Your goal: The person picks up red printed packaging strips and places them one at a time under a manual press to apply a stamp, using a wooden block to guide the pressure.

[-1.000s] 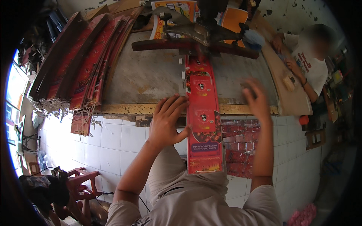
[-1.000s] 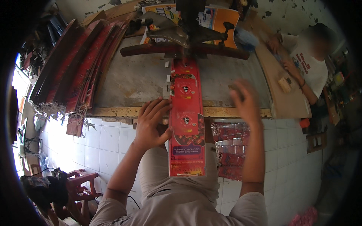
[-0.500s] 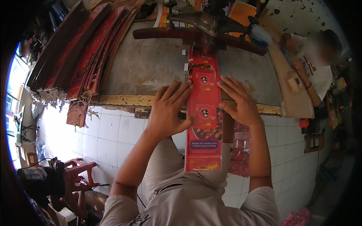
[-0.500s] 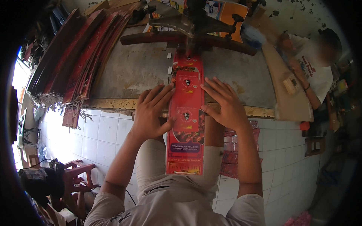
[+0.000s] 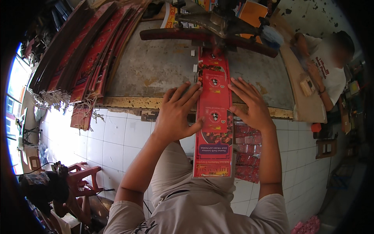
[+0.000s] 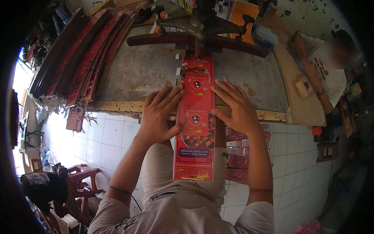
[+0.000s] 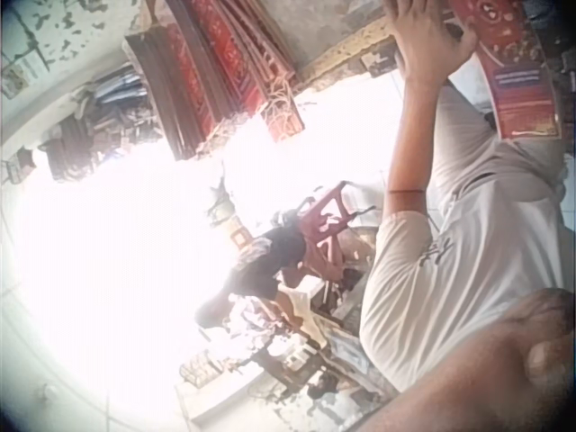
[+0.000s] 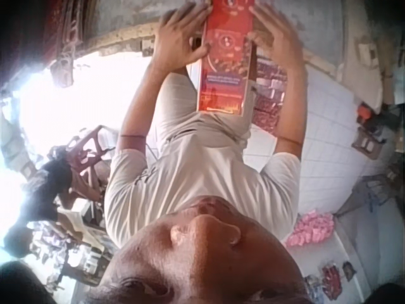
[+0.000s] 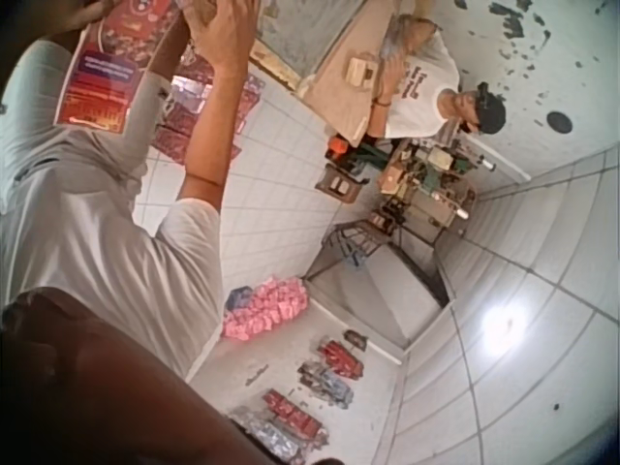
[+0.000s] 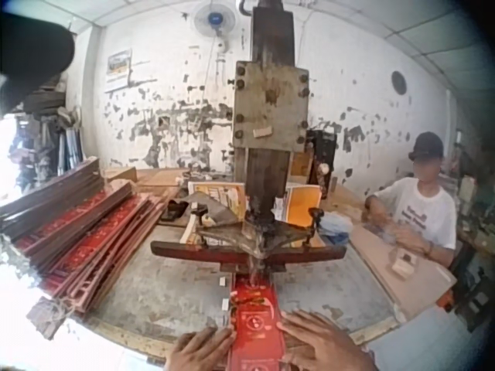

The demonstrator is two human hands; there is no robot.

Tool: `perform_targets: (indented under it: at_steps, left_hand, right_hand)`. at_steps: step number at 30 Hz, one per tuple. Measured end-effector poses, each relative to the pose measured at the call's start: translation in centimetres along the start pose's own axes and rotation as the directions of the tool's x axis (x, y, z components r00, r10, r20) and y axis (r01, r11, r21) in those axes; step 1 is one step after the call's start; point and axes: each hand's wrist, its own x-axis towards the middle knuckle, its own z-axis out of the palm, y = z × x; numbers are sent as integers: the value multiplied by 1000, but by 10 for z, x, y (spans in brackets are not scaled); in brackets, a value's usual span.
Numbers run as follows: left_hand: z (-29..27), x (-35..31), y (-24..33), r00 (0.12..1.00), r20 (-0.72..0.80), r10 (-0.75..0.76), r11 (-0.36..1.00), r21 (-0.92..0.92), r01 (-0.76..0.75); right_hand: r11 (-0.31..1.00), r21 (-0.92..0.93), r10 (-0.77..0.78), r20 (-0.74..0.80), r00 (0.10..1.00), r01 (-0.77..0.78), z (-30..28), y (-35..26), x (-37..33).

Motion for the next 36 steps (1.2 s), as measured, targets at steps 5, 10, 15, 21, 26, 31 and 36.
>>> perform_targets:
  at_steps: [5, 10, 15, 21, 26, 31, 36]
  left_hand:
    - [0, -6, -1, 1000, -5, -21, 1000, 8, 21]
    - [2, -1, 2, 1000, 0, -2, 1000, -19, 2]
    - [-2, -6, 3, 1000, 6, -11, 1000, 17, 11]
    - [2, 0, 4, 1000, -1, 16, 1000, -3, -16]
    - [-4, -8, 0, 1000, 2, -2, 1000, 24, 2]
    - [-3, -4, 2, 999, 32, 25, 1000, 8, -25]
    - [-3, -2, 3, 999, 30, 21, 1000, 4, -21]
  right_hand:
    - [951, 46, 307, -186, 933, -304, -33, 81, -23]
    - [693, -396, 373, -518, 770, -602, -109, 239, -113]
    - [725, -306, 461, -450, 765, -617, -115, 260, -129]
    - [811, -233, 397, -456, 797, -537, -128, 291, -149]
    - [915, 53, 393, -347, 852, -400, -94, 170, -108]
    - [937, 311, 233, -222, 947, -158, -60, 4, -81]
    - [941, 330, -29, -147, 989, 77, -32, -65, -16]
